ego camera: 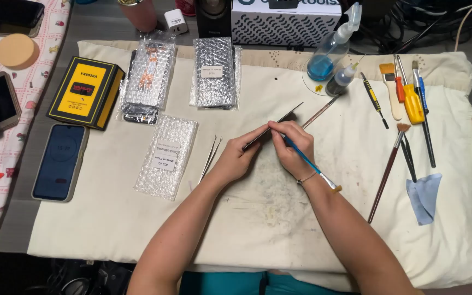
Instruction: The person uses a small brush to clean the edges and seams of a smartphone, then wipes the screen with a cloth. They handle a bubble-wrapped package and a metal cup with a straw, then place the phone on the table.
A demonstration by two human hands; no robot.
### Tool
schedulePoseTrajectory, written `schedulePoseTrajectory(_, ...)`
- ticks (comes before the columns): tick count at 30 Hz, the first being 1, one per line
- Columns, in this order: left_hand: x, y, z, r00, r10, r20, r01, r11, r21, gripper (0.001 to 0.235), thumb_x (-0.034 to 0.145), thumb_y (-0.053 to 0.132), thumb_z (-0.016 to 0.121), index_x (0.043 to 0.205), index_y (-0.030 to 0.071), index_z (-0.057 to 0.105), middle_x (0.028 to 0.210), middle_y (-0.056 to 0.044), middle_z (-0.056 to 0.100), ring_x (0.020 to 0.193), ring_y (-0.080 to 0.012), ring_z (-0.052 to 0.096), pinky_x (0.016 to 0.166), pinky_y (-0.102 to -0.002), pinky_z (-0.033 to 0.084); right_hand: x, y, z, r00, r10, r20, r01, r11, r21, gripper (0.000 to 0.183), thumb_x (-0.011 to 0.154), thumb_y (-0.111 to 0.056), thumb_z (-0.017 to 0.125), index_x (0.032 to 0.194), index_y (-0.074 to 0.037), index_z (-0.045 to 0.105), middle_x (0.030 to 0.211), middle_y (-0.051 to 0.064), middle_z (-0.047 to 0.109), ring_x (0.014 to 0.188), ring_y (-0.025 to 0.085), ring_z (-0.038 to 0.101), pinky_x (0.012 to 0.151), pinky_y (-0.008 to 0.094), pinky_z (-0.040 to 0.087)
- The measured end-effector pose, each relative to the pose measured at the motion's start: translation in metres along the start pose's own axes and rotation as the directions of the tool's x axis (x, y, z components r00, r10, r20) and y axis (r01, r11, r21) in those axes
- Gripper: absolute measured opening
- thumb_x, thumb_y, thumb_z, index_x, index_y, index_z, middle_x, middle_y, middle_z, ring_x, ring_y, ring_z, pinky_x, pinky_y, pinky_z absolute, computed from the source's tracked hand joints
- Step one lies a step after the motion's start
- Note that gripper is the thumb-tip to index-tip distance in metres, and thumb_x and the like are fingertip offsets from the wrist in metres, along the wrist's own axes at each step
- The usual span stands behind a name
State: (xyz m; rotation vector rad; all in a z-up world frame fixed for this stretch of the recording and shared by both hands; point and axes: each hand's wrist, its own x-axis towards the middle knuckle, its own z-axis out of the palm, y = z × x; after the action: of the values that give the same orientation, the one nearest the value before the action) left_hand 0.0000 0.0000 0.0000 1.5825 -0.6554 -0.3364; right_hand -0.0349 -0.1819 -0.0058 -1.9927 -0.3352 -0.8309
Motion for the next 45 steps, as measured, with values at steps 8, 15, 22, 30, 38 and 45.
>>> schedulePoseTrajectory(8,0.003,-0.002,-0.001,1.000,-0.008,0.004,0.008,1.000,0.004,0.046,0.103,-0.002,0.051,0.146,0.011,0.058,0.143,-0.011,0.063,0.138,-0.0268,0.052,0.118,-0.046,0.041,-0.002,-0.001,0.004,1.000,0.029,-0.010,-0.029,1.000,0.008,0.020,0.094,0.007,0.069,0.109,-0.002,0.078,0.093,0.015,0.076,0.088,0.034,0.075,0.074,0.040,0.059)
schedulePoseTrajectory(15,-0.001,0.008,-0.001,1.000,-0.018,0.006,0.018,1.000,-0.017,0.048,0.103,-0.004,0.049,0.147,0.012,0.057,0.145,-0.012,0.061,0.140,-0.0281,0.050,0.119,-0.047,0.039,-0.004,0.016,-0.003,0.994,0.108,-0.001,-0.107,0.993,0.046,0.021,0.094,0.006,0.070,0.109,-0.005,0.079,0.083,0.012,0.075,0.066,0.024,0.072,0.062,0.037,0.058)
schedulePoseTrajectory(22,0.000,0.008,-0.002,1.000,-0.022,0.000,0.022,1.000,-0.012,0.048,0.103,-0.004,0.049,0.147,0.012,0.057,0.145,-0.011,0.061,0.140,-0.0276,0.050,0.119,-0.047,0.039,0.007,0.047,-0.022,0.992,0.128,0.011,-0.129,0.989,0.067,0.021,0.095,0.007,0.068,0.110,-0.004,0.079,0.079,0.012,0.073,0.060,0.020,0.069,0.057,0.032,0.055)
schedulePoseTrajectory(30,-0.004,0.008,0.000,0.999,-0.027,0.021,0.026,0.998,0.054,0.051,0.102,-0.003,0.051,0.150,0.016,0.054,0.147,-0.009,0.060,0.140,-0.0288,0.051,0.119,-0.048,0.040,0.011,0.065,-0.024,0.967,0.221,-0.126,-0.205,0.970,0.127,0.017,0.101,0.007,0.065,0.116,0.003,0.074,0.089,0.019,0.072,0.059,0.018,0.066,0.053,0.030,0.054)
schedulePoseTrajectory(38,-0.009,0.042,0.000,0.980,-0.182,0.084,0.144,0.930,0.338,0.048,0.093,-0.004,0.060,0.130,0.006,0.033,0.146,-0.029,0.053,0.132,-0.0501,0.053,0.109,-0.063,0.044,0.004,0.077,-0.026,0.904,0.352,-0.244,-0.310,0.931,0.194,0.020,0.108,0.002,0.057,0.123,0.005,0.069,0.091,0.016,0.067,0.059,0.017,0.065,0.055,0.030,0.056)
schedulePoseTrajectory(45,-0.001,0.020,-0.008,0.981,0.047,-0.188,0.013,0.952,0.306,0.011,0.099,0.012,0.068,0.109,0.015,0.066,0.113,-0.006,0.078,0.110,-0.0269,0.073,0.094,-0.040,0.059,0.013,0.035,-0.024,0.898,0.280,-0.340,-0.231,0.957,0.179,0.024,0.110,-0.004,0.054,0.132,0.002,0.061,0.095,0.015,0.066,0.071,0.018,0.069,0.066,0.029,0.059)
